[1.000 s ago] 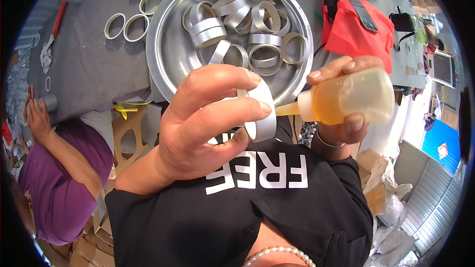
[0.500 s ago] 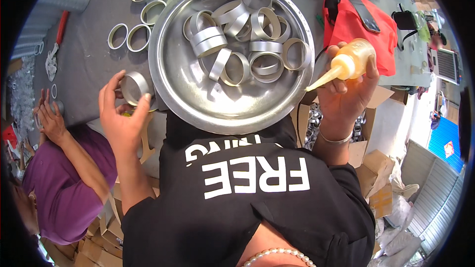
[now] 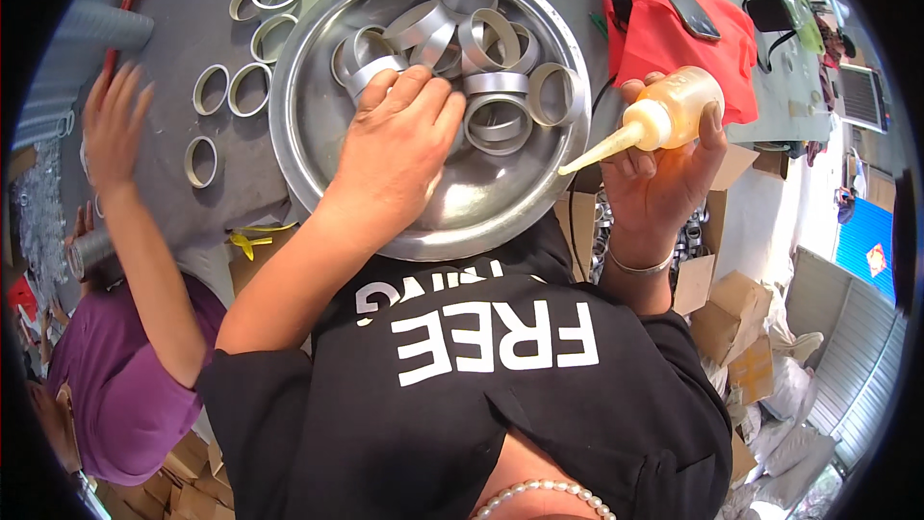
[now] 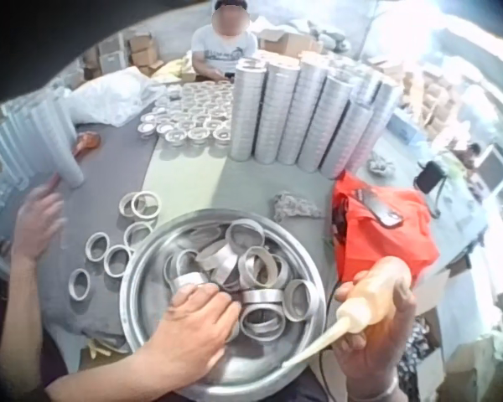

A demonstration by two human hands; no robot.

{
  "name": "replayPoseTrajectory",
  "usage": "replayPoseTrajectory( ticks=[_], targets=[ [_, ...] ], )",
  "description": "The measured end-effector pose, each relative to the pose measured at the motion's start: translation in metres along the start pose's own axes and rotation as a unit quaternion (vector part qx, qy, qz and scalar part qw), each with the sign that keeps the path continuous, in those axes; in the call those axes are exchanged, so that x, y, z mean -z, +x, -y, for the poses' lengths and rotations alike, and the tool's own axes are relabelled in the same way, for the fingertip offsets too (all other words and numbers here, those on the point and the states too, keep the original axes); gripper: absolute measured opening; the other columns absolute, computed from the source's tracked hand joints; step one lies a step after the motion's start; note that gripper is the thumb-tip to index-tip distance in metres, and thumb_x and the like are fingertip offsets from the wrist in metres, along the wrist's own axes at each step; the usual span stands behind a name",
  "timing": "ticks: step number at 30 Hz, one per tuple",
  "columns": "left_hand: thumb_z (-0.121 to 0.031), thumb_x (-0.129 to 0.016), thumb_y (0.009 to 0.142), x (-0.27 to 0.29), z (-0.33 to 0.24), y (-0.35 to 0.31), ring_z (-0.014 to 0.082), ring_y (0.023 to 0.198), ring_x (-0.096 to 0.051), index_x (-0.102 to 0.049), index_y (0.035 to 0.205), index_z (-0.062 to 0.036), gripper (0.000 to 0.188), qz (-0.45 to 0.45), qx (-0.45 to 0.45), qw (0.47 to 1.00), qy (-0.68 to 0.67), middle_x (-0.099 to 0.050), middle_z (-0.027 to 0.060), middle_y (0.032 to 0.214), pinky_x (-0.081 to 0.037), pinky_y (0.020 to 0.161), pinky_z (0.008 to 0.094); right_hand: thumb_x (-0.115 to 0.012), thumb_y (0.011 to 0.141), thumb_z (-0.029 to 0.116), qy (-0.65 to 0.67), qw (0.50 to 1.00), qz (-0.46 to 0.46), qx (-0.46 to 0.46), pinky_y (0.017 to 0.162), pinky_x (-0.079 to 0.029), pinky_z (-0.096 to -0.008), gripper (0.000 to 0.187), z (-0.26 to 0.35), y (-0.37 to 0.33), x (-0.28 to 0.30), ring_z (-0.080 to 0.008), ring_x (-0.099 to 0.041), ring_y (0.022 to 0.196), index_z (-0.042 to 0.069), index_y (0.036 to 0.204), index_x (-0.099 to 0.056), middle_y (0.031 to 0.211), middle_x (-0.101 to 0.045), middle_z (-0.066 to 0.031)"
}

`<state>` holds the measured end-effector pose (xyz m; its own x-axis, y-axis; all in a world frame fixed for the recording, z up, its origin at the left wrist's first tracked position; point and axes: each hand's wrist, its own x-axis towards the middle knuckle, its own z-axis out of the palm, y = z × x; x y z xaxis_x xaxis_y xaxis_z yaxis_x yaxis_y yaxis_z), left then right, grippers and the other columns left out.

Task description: The person applies a viscous liquid from a squeeze bottle onto the inner edges of small metal rings. They pick up each ring from a metal tray, apply the liquid, and place the ring onto a flat work surface. The person occasionally wipes the bottle nozzle with a cloth.

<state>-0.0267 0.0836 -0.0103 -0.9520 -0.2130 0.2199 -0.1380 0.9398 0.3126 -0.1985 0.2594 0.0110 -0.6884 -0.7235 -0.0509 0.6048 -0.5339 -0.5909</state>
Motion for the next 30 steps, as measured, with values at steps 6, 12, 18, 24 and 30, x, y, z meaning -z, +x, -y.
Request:
replayPoseTrajectory(
  ticks=[6,12,18,24,30],
  targets=[
    [-0.004,-0.081,0.059,0.023,0.003,-0.025,0.0258,0.112,-0.057,-0.057,0.12,-0.0019,0.066,-0.073,0.09,0.928,-0.354,-0.056,0.0126,0.118,-0.045,0.095,0.0376,-0.049,0.096,0.044,-0.007,1.0,0.015,0.019,0.049,-0.049,-0.0266,0.058,0.004,-0.004,0.006,-0.0146,-0.054,0.048,-0.006,0.125,-0.048,0.111,-0.06,-0.0266],
    [-0.013,-0.078,0.061,0.042,-0.004,-0.077,0.0343,0.098,-0.056,-0.057,0.119,0.0016,0.063,0.016,0.132,0.973,-0.187,-0.056,0.0164,0.11,-0.045,0.088,0.0394,-0.05,0.096,0.044,0.013,0.999,0.045,-0.011,0.052,-0.052,-0.0286,0.058,-0.006,-0.001,0.004,-0.0164,-0.055,0.05,-0.006,0.126,-0.046,0.113,-0.056,-0.0258],
    [-0.015,-0.076,0.061,0.057,-0.006,-0.067,0.0275,0.099,-0.055,-0.06,0.118,0.0019,0.062,0.061,0.145,0.969,-0.188,-0.055,0.0136,0.104,-0.043,0.088,0.0358,-0.058,0.089,0.049,-0.04,0.998,0.028,0.03,0.051,-0.052,-0.0277,0.069,-0.014,-0.007,-0.018,-0.0176,-0.058,0.052,-0.006,0.128,-0.042,0.11,-0.055,-0.026],
    [-0.008,-0.074,0.076,0.041,-0.02,-0.063,0.0155,0.108,-0.05,-0.045,0.136,-0.0023,0.067,0.087,0.286,0.56,-0.773,-0.049,0.007,0.115,-0.045,0.091,0.0279,-0.067,0.08,0.057,-0.253,0.942,0.123,0.185,0.065,-0.054,-0.0326,0.074,-0.011,-0.023,-0.011,-0.0274,-0.064,0.085,0.006,0.126,-0.039,0.104,-0.062,-0.026],
    [-0.009,-0.066,0.083,0.014,-0.035,-0.056,0.0167,0.11,-0.052,-0.042,0.138,0.0024,0.061,0.125,0.291,0.558,-0.767,-0.054,0.0101,0.123,-0.045,0.101,0.036,-0.066,0.081,0.058,-0.058,0.989,0.039,0.133,0.068,-0.053,-0.0338,0.075,-0.032,-0.031,-0.024,-0.0262,-0.062,0.086,0.006,0.128,-0.04,0.106,-0.062,-0.022]
  ],
)
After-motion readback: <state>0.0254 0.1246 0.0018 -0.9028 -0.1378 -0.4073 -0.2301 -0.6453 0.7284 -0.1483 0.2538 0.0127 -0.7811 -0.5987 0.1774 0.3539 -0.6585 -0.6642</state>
